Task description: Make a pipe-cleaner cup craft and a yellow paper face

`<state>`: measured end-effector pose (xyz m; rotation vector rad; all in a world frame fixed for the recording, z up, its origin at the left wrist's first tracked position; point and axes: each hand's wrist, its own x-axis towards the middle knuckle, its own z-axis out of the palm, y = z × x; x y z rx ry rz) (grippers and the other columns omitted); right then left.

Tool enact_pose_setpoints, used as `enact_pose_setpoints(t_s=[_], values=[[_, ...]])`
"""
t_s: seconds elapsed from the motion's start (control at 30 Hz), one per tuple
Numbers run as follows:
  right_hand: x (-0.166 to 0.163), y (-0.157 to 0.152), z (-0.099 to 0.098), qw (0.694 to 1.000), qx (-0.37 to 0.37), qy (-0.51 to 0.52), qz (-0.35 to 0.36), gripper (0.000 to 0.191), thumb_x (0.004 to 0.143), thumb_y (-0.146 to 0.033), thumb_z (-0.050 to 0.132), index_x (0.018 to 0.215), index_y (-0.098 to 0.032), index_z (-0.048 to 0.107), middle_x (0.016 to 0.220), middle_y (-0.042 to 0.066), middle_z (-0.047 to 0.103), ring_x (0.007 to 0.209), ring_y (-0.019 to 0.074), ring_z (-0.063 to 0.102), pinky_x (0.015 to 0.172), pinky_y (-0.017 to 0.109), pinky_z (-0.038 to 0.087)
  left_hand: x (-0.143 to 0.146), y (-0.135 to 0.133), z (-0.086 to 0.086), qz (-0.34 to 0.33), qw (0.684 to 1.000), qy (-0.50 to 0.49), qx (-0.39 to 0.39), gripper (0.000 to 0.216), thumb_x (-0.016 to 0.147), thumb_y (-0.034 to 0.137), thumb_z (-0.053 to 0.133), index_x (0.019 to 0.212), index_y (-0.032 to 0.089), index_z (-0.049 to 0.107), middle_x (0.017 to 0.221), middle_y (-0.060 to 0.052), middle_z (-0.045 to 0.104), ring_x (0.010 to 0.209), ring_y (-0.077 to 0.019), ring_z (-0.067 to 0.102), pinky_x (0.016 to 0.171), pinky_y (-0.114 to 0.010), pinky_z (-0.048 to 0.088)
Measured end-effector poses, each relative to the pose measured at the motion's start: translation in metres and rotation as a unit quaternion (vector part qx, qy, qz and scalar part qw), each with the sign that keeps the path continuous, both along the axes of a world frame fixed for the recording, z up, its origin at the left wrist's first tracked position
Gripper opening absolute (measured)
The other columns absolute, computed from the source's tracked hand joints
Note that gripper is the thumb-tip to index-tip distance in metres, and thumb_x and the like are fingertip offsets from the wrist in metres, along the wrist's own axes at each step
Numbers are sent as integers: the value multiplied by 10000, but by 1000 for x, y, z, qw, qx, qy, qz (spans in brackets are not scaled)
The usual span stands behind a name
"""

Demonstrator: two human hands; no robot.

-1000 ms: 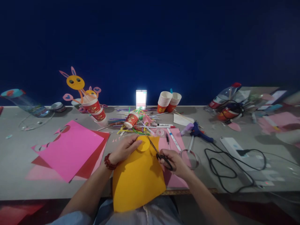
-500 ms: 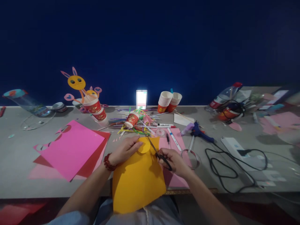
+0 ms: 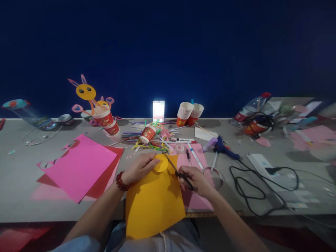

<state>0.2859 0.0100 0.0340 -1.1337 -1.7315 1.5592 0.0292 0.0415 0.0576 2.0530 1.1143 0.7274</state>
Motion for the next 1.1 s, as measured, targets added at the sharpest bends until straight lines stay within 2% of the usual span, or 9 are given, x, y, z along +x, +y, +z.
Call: enact_pose_setpoints(t_s=[0.37,0.73,1.1], values=[[6,3,6,999,23,-16,17,483,796,-643,659,654,-224,463,499,-43,531,464,125,475,465,218,344,0,1,5,-11,1000,-9,-4,368,1003,409,379,692,212,381,660,29,441,607,-134,424,590,-266,311],[10,3,3,997,62,-42,14,597,757,-759,635,618,-215,434,508,-49,498,487,106,403,478,223,268,0,2,5,-17,1000,-17,0,374,1009,414,378,698,205,373,669,38,420,608,-120,408,587,-250,303],[10,3,5,999,34,-38,14,589,718,-746,677,622,-222,426,537,-52,467,501,114,408,468,224,281,1,4,9,-57,998,20,-2,354,1004,401,385,713,201,412,684,37,461,622,-120,423,608,-251,315]])
